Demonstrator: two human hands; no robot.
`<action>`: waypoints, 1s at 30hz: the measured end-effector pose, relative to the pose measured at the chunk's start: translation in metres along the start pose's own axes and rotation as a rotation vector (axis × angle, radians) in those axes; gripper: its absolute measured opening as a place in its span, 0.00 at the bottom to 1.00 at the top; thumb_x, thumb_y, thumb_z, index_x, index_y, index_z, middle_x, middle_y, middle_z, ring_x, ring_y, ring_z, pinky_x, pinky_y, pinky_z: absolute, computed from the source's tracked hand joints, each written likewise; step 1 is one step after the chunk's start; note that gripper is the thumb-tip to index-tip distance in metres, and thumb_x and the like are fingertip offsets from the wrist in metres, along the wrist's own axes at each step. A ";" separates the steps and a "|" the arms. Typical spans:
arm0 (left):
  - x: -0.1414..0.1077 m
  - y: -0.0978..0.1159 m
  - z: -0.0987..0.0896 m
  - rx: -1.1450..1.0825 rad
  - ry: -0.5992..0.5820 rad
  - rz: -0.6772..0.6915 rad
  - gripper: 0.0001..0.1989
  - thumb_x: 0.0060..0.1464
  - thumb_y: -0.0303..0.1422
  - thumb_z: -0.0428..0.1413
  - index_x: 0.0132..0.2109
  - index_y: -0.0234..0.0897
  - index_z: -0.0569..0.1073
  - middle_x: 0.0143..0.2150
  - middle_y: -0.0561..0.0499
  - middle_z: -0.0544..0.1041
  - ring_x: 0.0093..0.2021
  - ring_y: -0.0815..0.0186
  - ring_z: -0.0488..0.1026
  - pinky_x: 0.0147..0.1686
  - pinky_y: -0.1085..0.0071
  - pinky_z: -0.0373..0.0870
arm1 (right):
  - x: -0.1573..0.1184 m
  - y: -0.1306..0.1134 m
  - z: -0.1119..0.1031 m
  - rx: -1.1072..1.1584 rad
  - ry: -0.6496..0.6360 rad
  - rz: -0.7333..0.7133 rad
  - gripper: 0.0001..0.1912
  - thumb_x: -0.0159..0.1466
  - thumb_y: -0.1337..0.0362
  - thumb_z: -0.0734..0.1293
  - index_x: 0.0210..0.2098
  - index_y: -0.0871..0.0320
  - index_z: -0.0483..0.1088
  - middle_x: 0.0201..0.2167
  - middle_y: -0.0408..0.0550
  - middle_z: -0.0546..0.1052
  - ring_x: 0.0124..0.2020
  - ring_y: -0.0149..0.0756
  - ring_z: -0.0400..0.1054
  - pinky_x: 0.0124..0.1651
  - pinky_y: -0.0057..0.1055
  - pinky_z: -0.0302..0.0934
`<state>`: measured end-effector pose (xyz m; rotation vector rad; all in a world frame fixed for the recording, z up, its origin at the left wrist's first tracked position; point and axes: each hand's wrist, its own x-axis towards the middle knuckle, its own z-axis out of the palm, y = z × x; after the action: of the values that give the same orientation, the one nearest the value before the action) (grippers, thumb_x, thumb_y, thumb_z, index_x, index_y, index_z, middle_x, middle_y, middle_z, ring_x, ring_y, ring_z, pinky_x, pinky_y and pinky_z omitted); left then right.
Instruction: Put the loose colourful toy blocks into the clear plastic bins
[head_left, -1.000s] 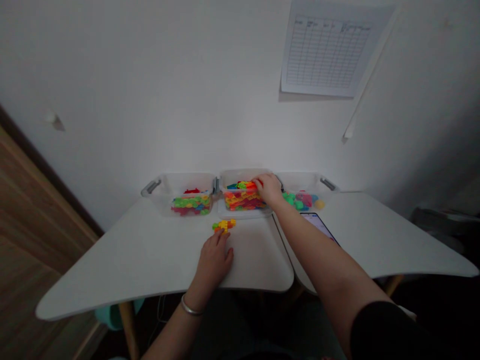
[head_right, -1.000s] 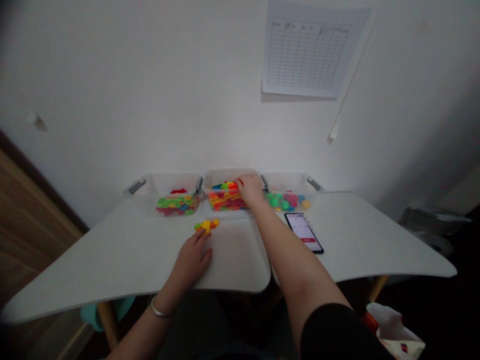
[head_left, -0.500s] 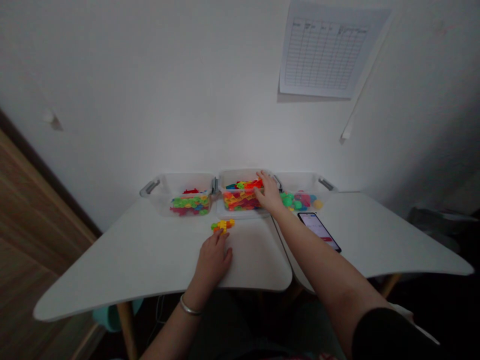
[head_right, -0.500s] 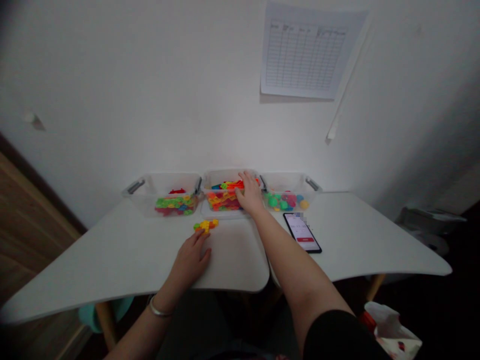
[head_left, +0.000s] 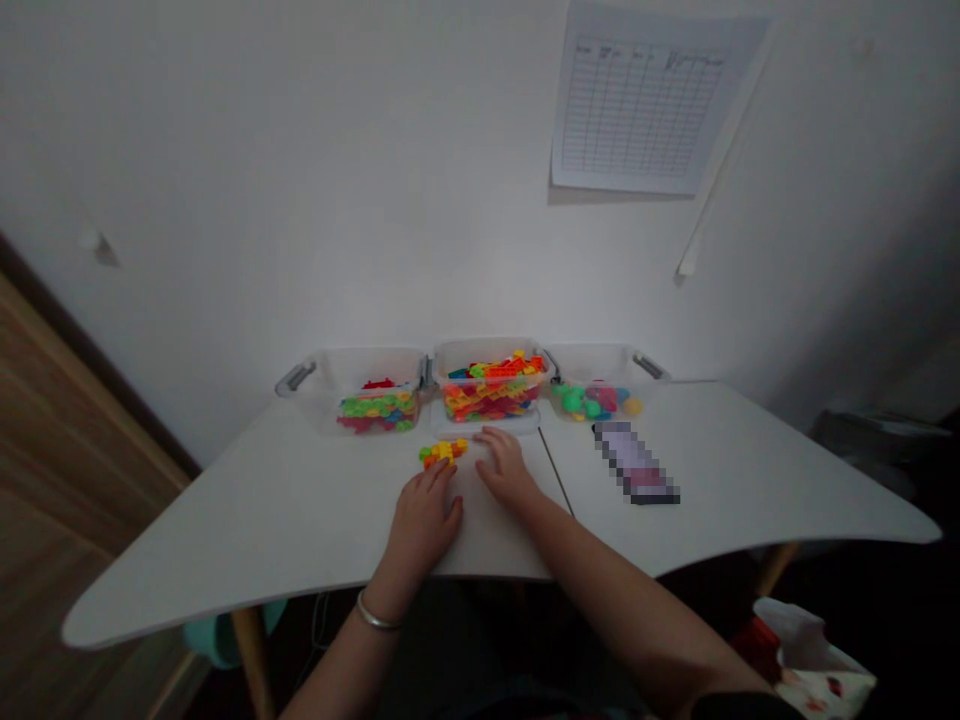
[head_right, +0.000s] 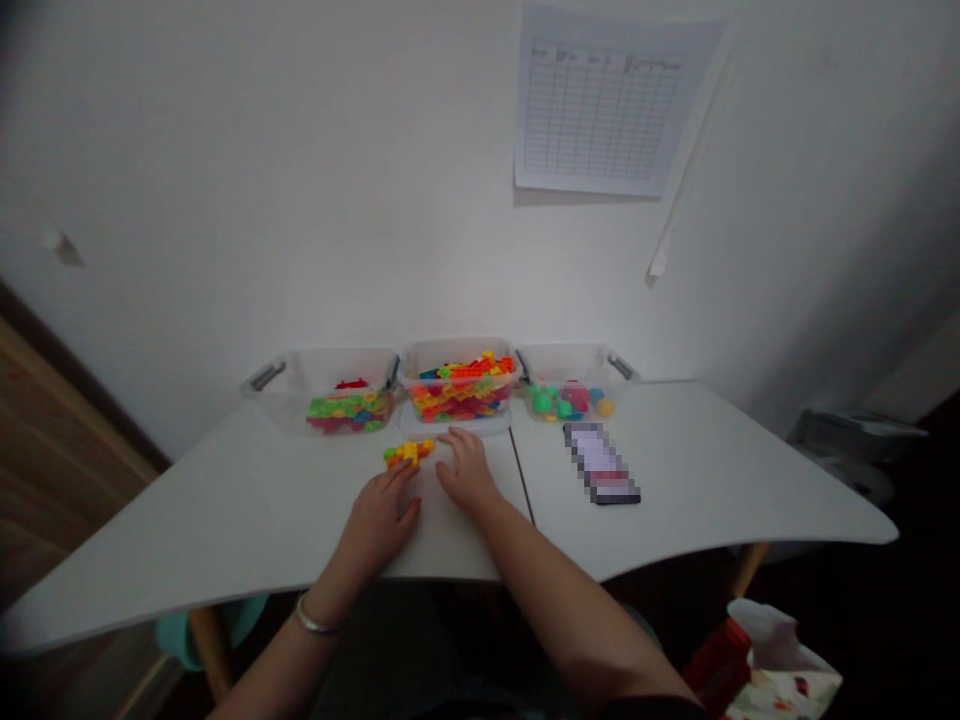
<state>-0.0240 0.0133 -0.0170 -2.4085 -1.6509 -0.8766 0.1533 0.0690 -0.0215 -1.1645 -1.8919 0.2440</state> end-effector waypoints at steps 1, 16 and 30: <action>0.000 0.000 0.000 0.004 0.012 0.005 0.21 0.55 0.30 0.53 0.56 0.32 0.70 0.59 0.38 0.72 0.56 0.52 0.70 0.57 0.54 0.67 | -0.002 -0.003 0.001 -0.008 -0.084 0.012 0.25 0.56 0.67 0.65 0.54 0.59 0.68 0.58 0.58 0.67 0.62 0.46 0.58 0.66 0.48 0.52; 0.003 -0.002 0.007 0.173 0.082 -0.069 0.26 0.54 0.34 0.54 0.59 0.27 0.68 0.59 0.34 0.71 0.58 0.48 0.67 0.59 0.52 0.64 | 0.006 -0.023 -0.006 -0.142 -0.386 -0.084 0.35 0.58 0.67 0.65 0.65 0.63 0.59 0.68 0.56 0.58 0.67 0.44 0.51 0.69 0.42 0.47; 0.001 0.000 0.002 0.112 0.070 -0.037 0.21 0.54 0.32 0.53 0.55 0.32 0.70 0.56 0.37 0.73 0.55 0.51 0.70 0.57 0.53 0.65 | 0.002 -0.022 -0.011 -0.176 -0.142 0.095 0.17 0.61 0.73 0.63 0.49 0.62 0.72 0.47 0.54 0.75 0.51 0.41 0.66 0.57 0.36 0.60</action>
<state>-0.0228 0.0146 -0.0181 -2.2545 -1.6772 -0.8395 0.1477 0.0563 -0.0016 -1.3889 -2.0157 0.2204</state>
